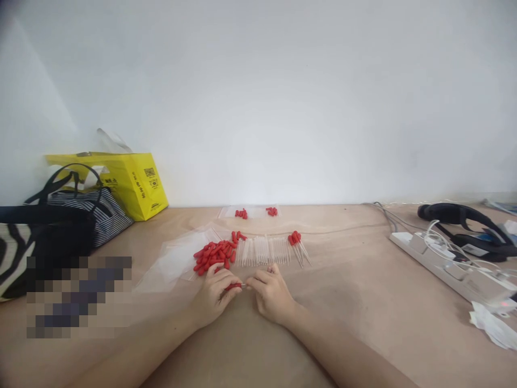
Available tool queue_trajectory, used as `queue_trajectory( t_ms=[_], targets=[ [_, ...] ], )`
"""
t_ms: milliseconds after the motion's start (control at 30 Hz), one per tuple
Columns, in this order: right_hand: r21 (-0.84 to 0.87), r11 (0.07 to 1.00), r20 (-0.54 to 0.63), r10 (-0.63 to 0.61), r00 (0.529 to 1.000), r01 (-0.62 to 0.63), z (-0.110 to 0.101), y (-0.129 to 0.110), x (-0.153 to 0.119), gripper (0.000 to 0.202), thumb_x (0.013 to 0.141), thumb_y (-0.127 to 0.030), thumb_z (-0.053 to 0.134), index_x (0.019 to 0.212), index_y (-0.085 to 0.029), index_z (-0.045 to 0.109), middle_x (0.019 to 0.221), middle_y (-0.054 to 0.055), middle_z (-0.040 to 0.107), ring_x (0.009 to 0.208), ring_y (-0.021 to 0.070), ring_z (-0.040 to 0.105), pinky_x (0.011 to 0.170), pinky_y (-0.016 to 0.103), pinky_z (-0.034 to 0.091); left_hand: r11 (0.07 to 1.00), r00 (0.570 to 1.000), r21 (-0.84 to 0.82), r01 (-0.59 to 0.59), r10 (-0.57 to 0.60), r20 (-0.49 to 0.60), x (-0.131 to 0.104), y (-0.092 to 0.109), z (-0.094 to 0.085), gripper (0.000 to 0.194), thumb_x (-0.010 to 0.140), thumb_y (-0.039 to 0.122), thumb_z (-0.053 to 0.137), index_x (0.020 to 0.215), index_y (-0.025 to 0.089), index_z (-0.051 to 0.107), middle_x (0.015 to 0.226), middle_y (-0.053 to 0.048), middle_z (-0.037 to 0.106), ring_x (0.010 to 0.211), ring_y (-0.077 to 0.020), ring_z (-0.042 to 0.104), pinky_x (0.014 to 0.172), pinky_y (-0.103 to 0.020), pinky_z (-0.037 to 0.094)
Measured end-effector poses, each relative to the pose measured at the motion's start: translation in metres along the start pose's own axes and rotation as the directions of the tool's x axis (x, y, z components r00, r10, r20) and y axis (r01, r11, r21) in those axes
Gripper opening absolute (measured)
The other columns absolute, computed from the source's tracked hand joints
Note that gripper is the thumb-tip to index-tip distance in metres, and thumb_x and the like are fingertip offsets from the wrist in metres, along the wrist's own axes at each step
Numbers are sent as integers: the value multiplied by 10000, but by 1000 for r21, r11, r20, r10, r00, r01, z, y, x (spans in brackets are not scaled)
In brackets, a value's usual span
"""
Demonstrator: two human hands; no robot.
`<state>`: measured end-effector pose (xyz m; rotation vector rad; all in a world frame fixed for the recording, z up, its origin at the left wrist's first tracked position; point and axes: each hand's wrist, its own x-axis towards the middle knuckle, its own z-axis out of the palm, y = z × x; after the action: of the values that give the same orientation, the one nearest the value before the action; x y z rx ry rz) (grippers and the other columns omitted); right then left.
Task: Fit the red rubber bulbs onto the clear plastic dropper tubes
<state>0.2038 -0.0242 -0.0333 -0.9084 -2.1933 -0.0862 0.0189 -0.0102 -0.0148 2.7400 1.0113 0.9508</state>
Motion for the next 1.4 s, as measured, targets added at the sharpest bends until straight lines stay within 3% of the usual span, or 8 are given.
queue_trajectory(
  t_ms=[467, 567, 667, 833, 933, 1033, 1233, 1400],
  targets=[
    [18, 1000, 80, 14, 997, -15, -5, 1, 1, 225, 854, -161, 360, 892, -167, 582, 770, 43, 572, 688, 129, 450, 674, 274, 286, 1000, 998, -6, 24, -24, 60, 1, -3, -3, 184, 854, 269, 402, 832, 223, 578, 746, 20, 632, 732, -127, 541, 892, -381, 257],
    [36, 998, 117, 49, 992, -53, -7, 7, 1, 240, 840, -146, 361, 956, -175, 570, 834, 60, 564, 750, 147, 467, 680, 270, 328, 996, 998, 58, 64, -65, 20, 0, -10, -4, 231, 809, 353, 469, 986, 230, 550, 884, -19, 624, 877, -179, 521, 879, -387, 291],
    [-17, 983, 39, 183, 982, -182, -8, 25, -1, 307, 807, -95, 336, 1022, -161, 544, 865, 81, 555, 777, 161, 483, 679, 273, 359, 982, 990, 136, 130, -120, -79, 0, -18, -7, 351, 783, 367, 489, 1103, 222, 489, 995, -51, 590, 959, -216, 483, 855, -386, 322],
    [-251, 790, -222, 516, 828, -559, -22, 68, -7, 302, 798, -127, 334, 1017, -148, 541, 904, 93, 574, 816, 182, 523, 711, 296, 344, 953, 968, 219, 211, -173, -180, 1, -22, -10, 224, 770, 274, 483, 979, 226, 548, 919, -39, 605, 911, -218, 502, 839, -397, 322],
    [-381, 616, -244, 653, 717, -690, -31, 82, -9, 288, 793, -135, 357, 1009, -170, 546, 863, 71, 605, 829, 184, 536, 739, 301, 300, 938, 961, 245, 246, -203, -188, 1, -23, -9, 186, 745, 253, 508, 920, 236, 570, 925, -34, 600, 919, -222, 501, 834, -407, 316],
    [-449, 516, -227, 724, 652, -729, -35, 85, -9, 258, 787, -151, 383, 976, -175, 558, 860, 65, 623, 839, 179, 540, 738, 300, 268, 919, 947, 263, 292, -239, -216, 0, -24, -8, 173, 727, 249, 527, 891, 244, 580, 940, -31, 591, 940, -226, 490, 840, -416, 307],
    [-516, 446, -171, 783, 598, -732, -33, 83, -7, 194, 768, -201, 418, 837, -188, 599, 876, 61, 636, 847, 199, 537, 723, 328, 243, 898, 939, 302, 320, -260, -223, 1, -25, -7, 94, 695, 235, 563, 782, 245, 597, 895, -34, 579, 913, -233, 488, 839, -448, 294],
    [-513, 476, -172, 758, 629, -714, -32, 76, 0, 261, 808, -265, 376, 839, -187, 623, 921, 89, 622, 872, 217, 531, 744, 347, 243, 892, 950, 363, 269, -185, -250, 5, -27, -4, 58, 683, 260, 590, 732, 231, 600, 896, -54, 565, 918, -253, 474, 845, -482, 278]
  ],
)
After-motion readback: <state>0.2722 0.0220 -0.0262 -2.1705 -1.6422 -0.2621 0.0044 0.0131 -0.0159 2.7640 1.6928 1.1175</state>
